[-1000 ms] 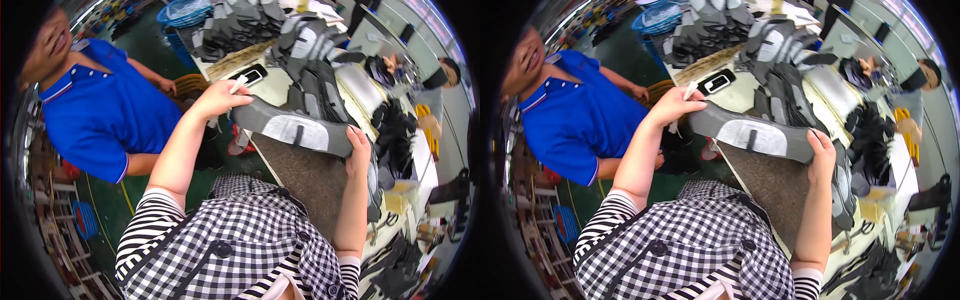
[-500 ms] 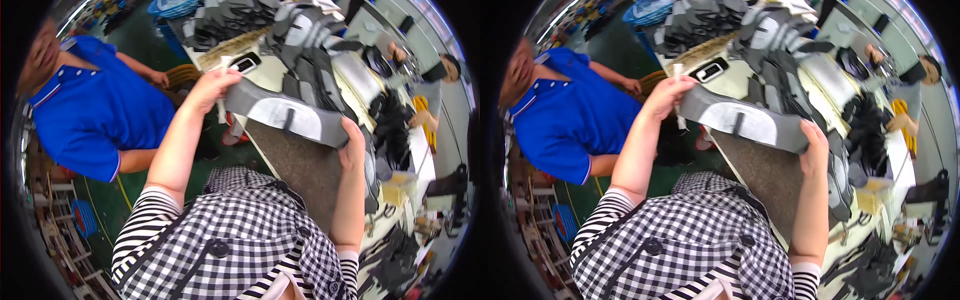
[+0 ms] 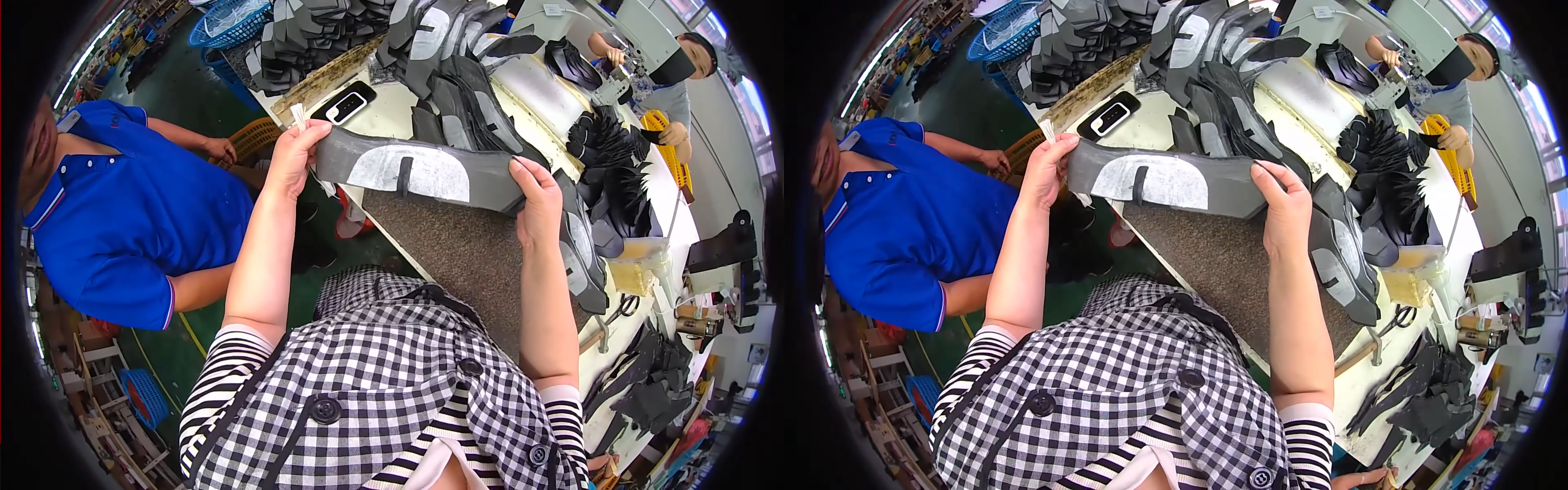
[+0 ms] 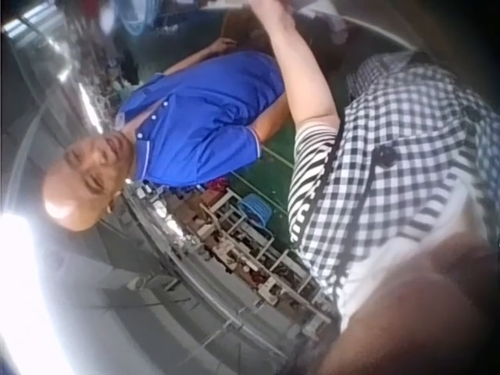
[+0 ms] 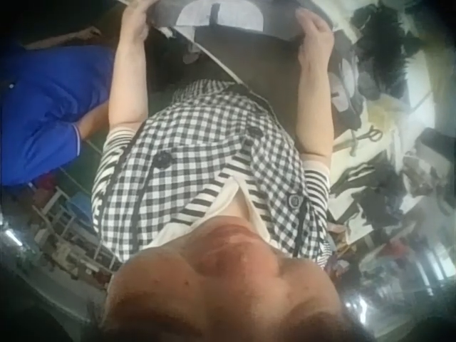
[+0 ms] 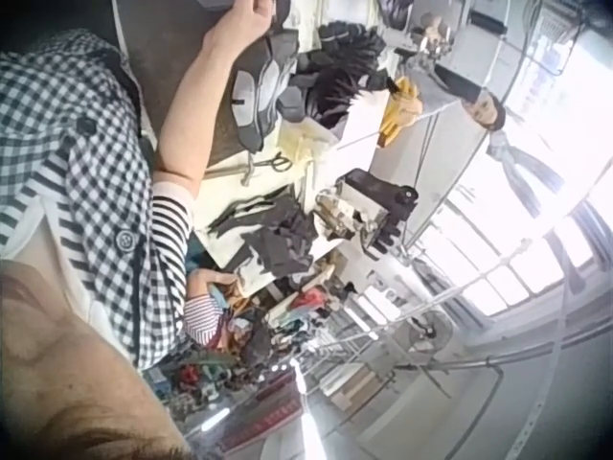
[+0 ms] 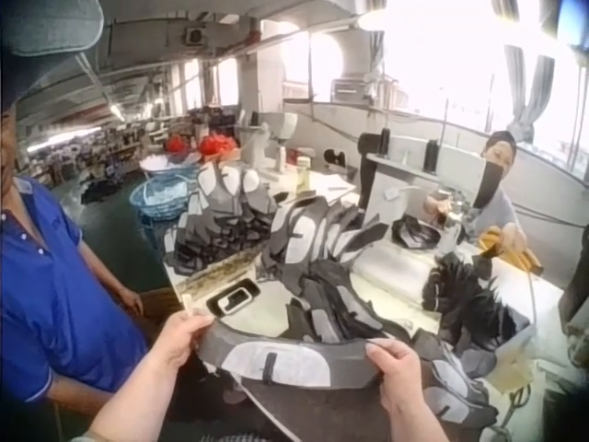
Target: Applying white adhesive strips to grey fabric shoe upper components and assembling them on a workbench.
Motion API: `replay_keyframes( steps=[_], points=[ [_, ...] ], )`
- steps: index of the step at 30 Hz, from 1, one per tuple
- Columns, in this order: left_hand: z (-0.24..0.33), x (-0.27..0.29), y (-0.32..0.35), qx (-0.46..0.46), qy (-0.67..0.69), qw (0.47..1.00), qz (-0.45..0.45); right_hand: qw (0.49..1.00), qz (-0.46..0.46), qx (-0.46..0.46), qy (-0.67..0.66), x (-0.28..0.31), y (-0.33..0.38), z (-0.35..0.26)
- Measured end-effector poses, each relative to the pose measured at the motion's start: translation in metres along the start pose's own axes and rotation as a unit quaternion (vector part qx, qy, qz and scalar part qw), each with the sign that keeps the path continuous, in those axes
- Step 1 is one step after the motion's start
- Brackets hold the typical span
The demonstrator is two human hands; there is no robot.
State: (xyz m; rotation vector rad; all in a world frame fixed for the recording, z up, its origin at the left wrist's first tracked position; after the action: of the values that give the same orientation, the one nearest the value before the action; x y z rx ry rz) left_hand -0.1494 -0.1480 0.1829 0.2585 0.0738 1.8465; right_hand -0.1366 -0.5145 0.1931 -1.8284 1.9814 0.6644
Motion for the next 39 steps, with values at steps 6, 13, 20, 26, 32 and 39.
replay_keyframes(
  steps=[6,13,20,26,32,39],
  points=[
    [0.008,-0.006,0.007,0.000,0.053,0.998,-0.045,0.996,0.052,-0.043,-0.066,-0.005,-0.002,0.005],
    [-0.007,0.000,0.008,-0.035,0.086,0.988,-0.124,0.991,0.098,-0.055,-0.070,0.000,0.002,0.011],
    [0.006,-0.020,0.009,-0.030,0.070,0.981,-0.177,0.982,0.145,-0.061,-0.108,0.034,-0.001,0.027],
    [0.007,-0.026,0.003,-0.014,0.047,0.985,-0.166,0.979,0.142,-0.061,-0.130,0.042,0.003,0.032],
    [0.001,-0.034,-0.003,0.004,0.029,0.988,-0.151,0.977,0.159,-0.060,-0.126,0.038,0.012,0.030],
    [-0.018,-0.040,-0.012,0.036,-0.026,0.991,-0.126,0.988,0.145,-0.048,-0.021,0.052,0.025,0.034]
  ],
)
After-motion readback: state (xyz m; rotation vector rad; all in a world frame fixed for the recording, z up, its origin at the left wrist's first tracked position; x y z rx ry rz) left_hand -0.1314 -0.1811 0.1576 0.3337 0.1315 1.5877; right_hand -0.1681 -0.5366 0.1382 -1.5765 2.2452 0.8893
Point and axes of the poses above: each hand's wrist, its own y-axis away from the middle knuckle, its own x-axis out of the back of the hand, z = x × y, the point moved 1 cm from there along -y, towards the middle knuckle, and after that the axes turned 15 degrees about -y, right-handed, at the moved point
